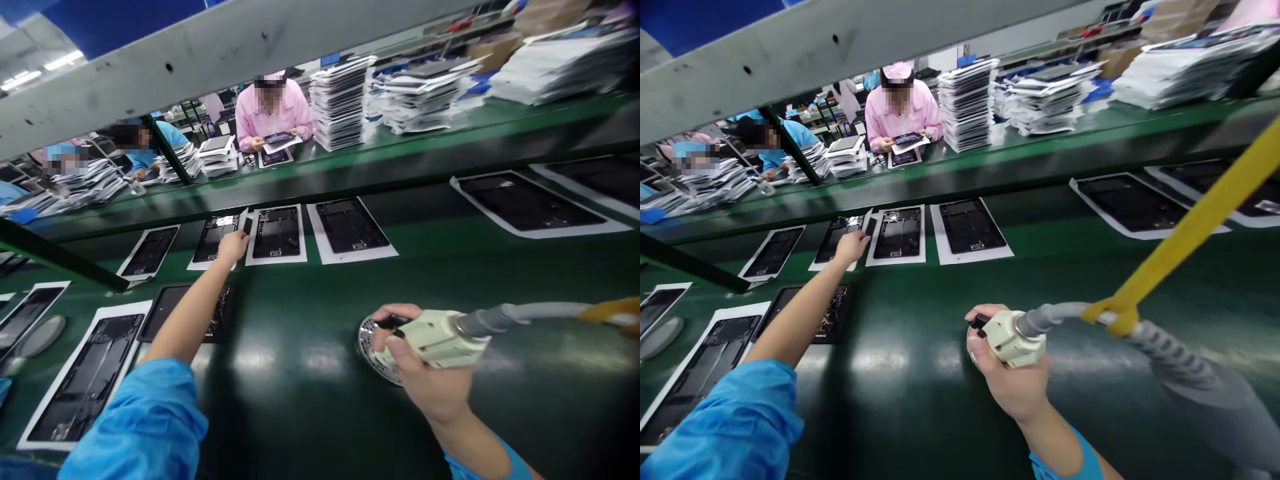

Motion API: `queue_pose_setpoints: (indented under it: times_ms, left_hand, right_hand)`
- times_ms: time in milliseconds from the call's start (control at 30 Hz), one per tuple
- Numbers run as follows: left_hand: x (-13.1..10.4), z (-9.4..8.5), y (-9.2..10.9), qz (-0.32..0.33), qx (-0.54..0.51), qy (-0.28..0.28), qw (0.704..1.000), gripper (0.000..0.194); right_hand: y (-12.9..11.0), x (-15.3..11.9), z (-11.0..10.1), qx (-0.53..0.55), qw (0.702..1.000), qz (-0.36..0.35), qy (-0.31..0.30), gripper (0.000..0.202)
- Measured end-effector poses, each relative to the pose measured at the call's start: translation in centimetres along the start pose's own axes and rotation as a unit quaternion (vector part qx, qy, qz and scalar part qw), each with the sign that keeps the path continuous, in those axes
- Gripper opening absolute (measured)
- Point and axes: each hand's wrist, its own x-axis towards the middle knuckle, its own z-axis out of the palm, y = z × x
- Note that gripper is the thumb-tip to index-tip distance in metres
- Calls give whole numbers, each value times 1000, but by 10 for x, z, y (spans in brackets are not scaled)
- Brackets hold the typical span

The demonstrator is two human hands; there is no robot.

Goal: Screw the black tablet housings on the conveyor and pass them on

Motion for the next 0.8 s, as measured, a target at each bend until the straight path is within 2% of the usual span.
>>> queue_pose_setpoints:
  times_ms: [133,233,433,600,700,800]
  left_hand:
    - [-10,-9,-53,69,58,-68,994,28]
    - [-16,-11,-74,97,92,-99,986,29]
    - [-29,-13,-83,149,119,-109,975,30]
    - [-48,-13,-87,202,115,-117,966,31]
    - [-51,-11,-89,183,87,-127,971,29]
    - [-42,-14,-98,156,56,-137,977,26]
  right_hand:
    - [2,-3,0,-15,1000,-1,5,20]
    - [6,-3,-1,-33,999,-14,9,21]
    - [6,1,-2,-34,999,-6,5,16]
    - [7,0,-1,-44,999,-8,25,17]
    - [10,-1,-2,-48,999,-5,13,20]
    - [10,0,-3,-37,999,0,5,20]
